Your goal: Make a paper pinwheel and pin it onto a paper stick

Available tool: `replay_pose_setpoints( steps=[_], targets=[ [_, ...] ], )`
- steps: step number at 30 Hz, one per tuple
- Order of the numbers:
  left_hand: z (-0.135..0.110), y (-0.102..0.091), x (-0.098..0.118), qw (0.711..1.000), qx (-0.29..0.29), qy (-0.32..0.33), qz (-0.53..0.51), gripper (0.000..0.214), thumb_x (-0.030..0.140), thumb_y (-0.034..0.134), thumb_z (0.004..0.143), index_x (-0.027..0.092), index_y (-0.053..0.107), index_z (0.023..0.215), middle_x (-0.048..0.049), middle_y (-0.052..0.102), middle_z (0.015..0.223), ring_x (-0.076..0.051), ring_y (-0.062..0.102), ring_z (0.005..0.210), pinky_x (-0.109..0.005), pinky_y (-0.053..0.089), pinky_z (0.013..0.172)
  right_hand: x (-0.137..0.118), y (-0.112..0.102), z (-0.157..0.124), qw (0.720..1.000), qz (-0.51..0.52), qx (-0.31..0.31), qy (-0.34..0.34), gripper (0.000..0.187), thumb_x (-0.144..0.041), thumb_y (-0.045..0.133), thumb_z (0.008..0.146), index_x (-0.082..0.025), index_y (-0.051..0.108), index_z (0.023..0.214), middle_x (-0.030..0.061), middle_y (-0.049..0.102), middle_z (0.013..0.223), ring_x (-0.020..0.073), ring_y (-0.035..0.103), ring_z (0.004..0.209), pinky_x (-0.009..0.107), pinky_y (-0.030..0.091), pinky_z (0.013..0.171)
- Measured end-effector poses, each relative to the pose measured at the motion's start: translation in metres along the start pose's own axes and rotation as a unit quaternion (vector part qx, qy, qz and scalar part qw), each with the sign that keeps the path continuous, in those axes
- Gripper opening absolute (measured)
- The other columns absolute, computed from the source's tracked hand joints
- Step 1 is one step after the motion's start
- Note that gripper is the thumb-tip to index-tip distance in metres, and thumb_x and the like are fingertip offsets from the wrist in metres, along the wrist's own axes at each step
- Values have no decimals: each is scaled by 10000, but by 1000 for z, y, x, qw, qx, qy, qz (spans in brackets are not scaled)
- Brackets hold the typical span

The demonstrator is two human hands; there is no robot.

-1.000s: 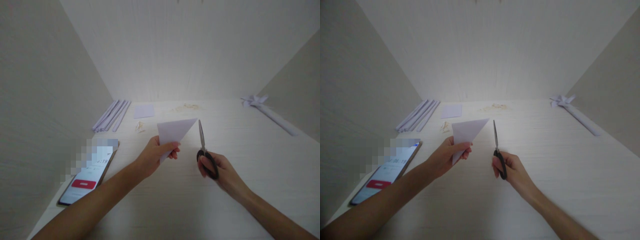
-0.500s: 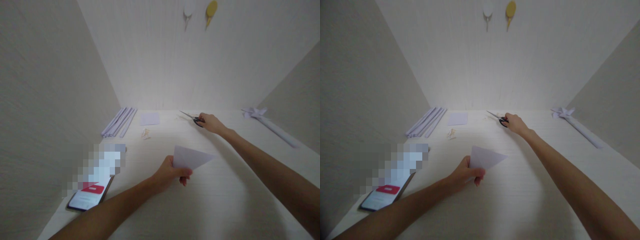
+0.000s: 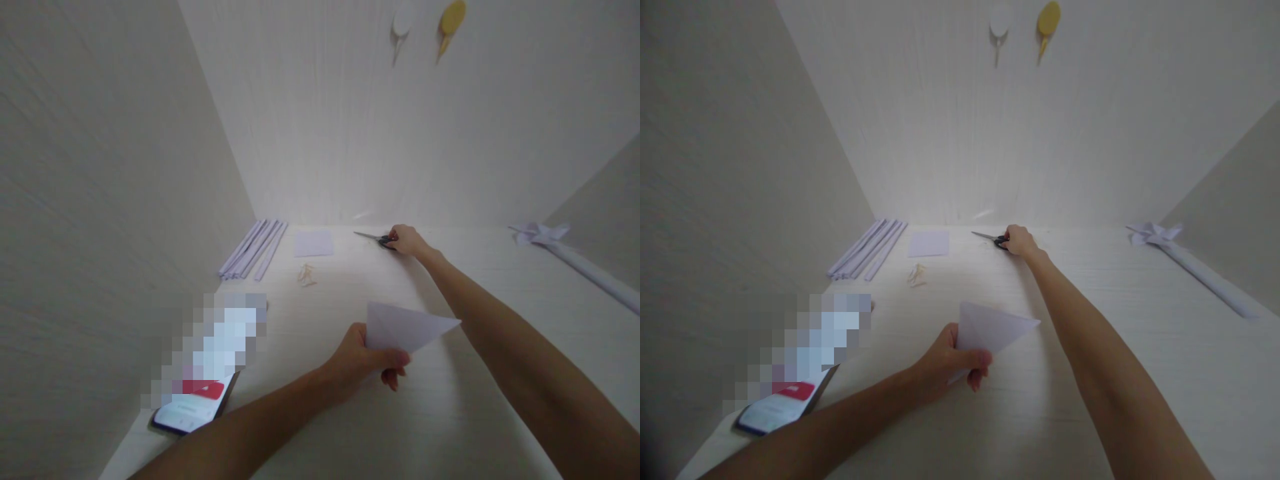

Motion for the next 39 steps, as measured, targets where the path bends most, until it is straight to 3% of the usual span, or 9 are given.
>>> replay_pose_setpoints(
  steps=[7, 12, 20, 27, 31, 34, 39],
  targets=[
    [1, 3, 2, 1000, 3, -11, 2, 192, 252, 678, 534, 88, 578, 539, 13, 545, 443, -55, 464, 326, -181, 343, 355, 1, 8, 1, 999, -7, -51, 16, 268, -281, 481, 831, -150, 513, 1063, 75, 539, 1068, 177, 549, 900, 365, 463, 752],
    [2, 2, 3, 1000, 5, -4, 5, 204, 244, 677, 536, 94, 545, 496, 15, 538, 436, -49, 455, 325, -180, 339, 359, -3, 7, -3, 998, -4, -58, 16, 278, -278, 474, 836, -158, 498, 1086, 75, 523, 1093, 180, 543, 912, 374, 462, 757],
    [3, 1, 2, 1000, 28, 2, 8, 193, 237, 675, 533, 97, 543, 512, 17, 534, 439, -53, 457, 331, -183, 324, 357, -6, 3, -5, 999, 27, -20, 8, 279, -278, 477, 834, -156, 499, 1085, 75, 524, 1091, 181, 543, 913, 374, 462, 758],
    [5, -4, 2, 999, 48, 23, -7, 173, 222, 666, 539, 99, 545, 527, 21, 526, 435, -52, 443, 331, -189, 337, 362, -3, 3, -10, 993, 101, 53, 13, 241, -256, 501, 818, -135, 539, 1023, 89, 547, 1046, 189, 543, 906, 367, 449, 770],
    [5, -8, 3, 997, 64, 38, -11, 173, 215, 665, 541, 100, 537, 524, 19, 520, 434, -48, 438, 330, -182, 332, 357, 0, -5, -18, 978, 176, 114, 15, 141, -131, 560, 711, -114, 610, 841, 132, 573, 937, 238, 521, 911, 345, 396, 795],
    [4, -11, 7, 995, 86, 44, -19, 187, 228, 673, 521, 100, 536, 530, 21, 517, 426, -49, 432, 328, -182, 332, 355, -1, -16, -29, 955, 251, 155, 13, 172, -131, 529, 695, -118, 599, 852, 123, 564, 928, 224, 515, 886, 338, 386, 790],
    [1, -16, 14, 990, 131, 50, -13, 213, 253, 674, 514, 93, 534, 511, 10, 524, 431, -55, 443, 339, -192, 345, 369, -10, -22, -72, 900, 407, 157, 9, 222, -268, 476, 736, -116, 561, 872, 75, 578, 791, 136, 523, 606, 271, 421, 576]
  ],
)
Point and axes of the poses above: each hand's wrist, its own z-axis towards the middle knuckle, its own y-axis out of the palm, x = y × z, the point moved 7 cm from there along z, towards the middle knuckle
